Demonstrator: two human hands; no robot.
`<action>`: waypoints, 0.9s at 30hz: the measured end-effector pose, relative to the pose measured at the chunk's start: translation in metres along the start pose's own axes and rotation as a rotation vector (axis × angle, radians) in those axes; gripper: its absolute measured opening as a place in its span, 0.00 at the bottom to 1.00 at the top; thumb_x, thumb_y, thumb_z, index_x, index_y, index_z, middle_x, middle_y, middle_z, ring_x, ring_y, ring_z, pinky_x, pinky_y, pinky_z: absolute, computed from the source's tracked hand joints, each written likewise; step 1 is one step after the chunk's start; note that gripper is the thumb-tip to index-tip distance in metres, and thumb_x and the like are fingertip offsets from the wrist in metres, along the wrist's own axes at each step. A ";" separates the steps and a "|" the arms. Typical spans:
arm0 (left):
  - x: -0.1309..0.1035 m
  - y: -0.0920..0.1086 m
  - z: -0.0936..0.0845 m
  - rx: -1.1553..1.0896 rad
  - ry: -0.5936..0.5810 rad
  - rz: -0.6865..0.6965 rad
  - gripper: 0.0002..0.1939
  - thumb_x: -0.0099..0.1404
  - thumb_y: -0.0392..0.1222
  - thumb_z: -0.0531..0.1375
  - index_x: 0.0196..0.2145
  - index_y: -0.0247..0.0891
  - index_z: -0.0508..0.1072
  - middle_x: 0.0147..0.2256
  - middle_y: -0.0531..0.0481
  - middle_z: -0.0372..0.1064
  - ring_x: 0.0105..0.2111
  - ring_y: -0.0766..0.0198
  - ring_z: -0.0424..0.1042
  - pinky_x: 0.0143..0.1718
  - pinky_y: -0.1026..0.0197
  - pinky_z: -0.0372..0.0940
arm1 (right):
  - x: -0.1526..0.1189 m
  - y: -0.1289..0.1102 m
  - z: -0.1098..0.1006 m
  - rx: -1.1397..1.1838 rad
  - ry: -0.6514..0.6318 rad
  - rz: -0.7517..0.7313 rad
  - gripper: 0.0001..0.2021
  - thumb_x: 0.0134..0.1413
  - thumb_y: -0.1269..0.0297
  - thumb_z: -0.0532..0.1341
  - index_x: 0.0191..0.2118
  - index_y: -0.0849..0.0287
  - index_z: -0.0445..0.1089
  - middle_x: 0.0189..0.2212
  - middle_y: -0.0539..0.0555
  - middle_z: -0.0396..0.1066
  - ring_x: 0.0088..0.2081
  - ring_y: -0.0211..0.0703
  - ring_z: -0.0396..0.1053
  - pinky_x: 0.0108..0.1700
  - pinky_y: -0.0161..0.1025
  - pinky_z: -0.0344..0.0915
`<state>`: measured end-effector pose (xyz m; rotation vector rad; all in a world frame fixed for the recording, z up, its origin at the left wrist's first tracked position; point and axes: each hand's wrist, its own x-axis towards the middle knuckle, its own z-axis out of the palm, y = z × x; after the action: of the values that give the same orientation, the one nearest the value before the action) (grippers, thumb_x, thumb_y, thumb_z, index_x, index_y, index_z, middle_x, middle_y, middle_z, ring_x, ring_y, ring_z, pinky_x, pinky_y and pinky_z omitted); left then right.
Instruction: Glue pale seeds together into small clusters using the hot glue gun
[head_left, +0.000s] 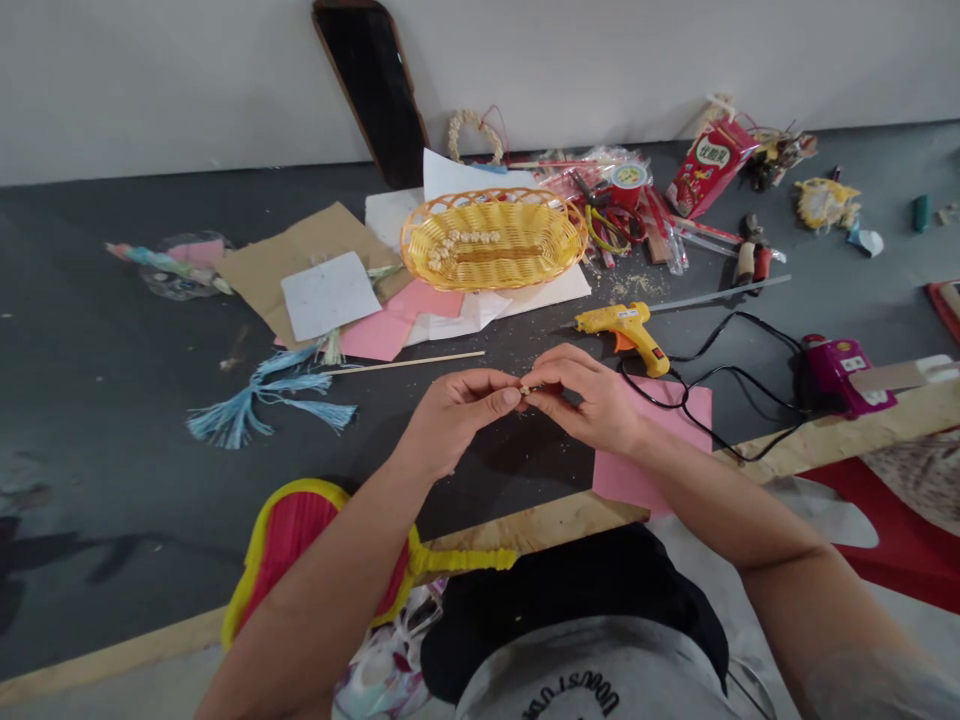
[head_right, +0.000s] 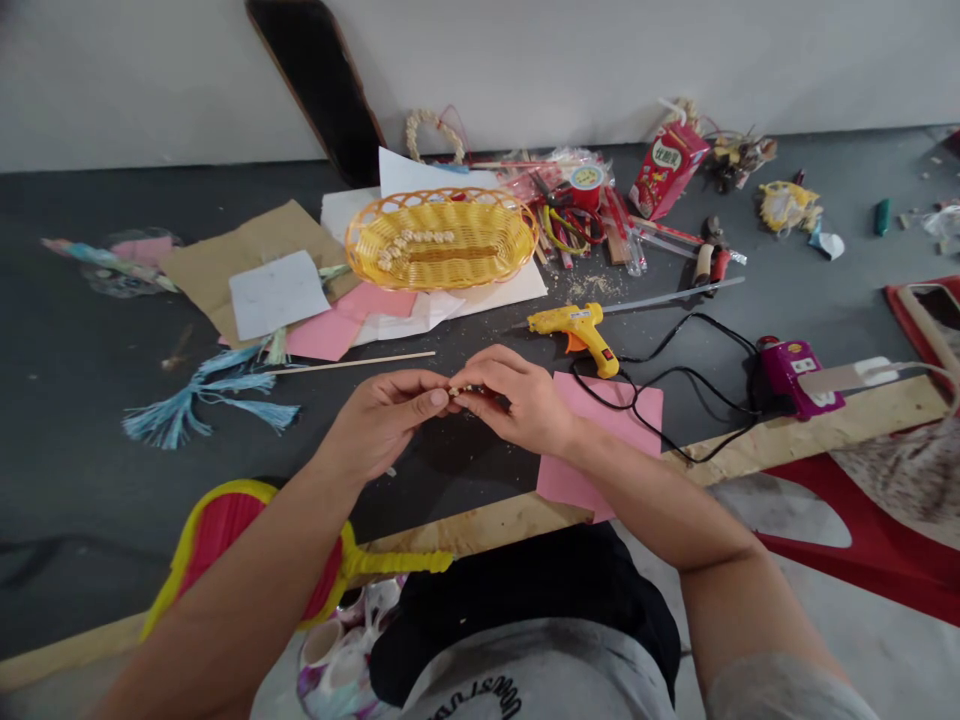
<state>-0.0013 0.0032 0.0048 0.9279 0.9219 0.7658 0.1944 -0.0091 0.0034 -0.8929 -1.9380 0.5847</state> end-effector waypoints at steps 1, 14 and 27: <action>0.000 0.000 0.000 0.004 -0.004 0.001 0.09 0.54 0.45 0.72 0.31 0.38 0.83 0.29 0.49 0.79 0.30 0.67 0.74 0.37 0.66 0.66 | 0.000 0.000 0.000 -0.009 -0.004 -0.002 0.04 0.62 0.69 0.61 0.42 0.57 0.72 0.37 0.56 0.74 0.41 0.40 0.73 0.43 0.39 0.74; 0.000 -0.004 0.000 0.043 0.025 0.008 0.11 0.52 0.48 0.73 0.28 0.37 0.82 0.27 0.49 0.78 0.29 0.66 0.73 0.36 0.64 0.66 | -0.001 0.002 0.005 0.056 0.007 -0.003 0.04 0.62 0.70 0.61 0.41 0.57 0.71 0.36 0.55 0.74 0.40 0.41 0.73 0.42 0.40 0.74; -0.001 -0.003 0.001 0.002 0.040 0.008 0.13 0.52 0.49 0.73 0.32 0.37 0.83 0.29 0.47 0.78 0.29 0.66 0.70 0.33 0.63 0.64 | 0.001 -0.002 0.001 0.069 0.020 0.003 0.04 0.62 0.67 0.61 0.42 0.57 0.71 0.37 0.56 0.73 0.38 0.40 0.72 0.38 0.38 0.72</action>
<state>0.0000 0.0012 0.0029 0.9218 0.9543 0.7930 0.1925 -0.0097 0.0045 -0.8550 -1.8871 0.6383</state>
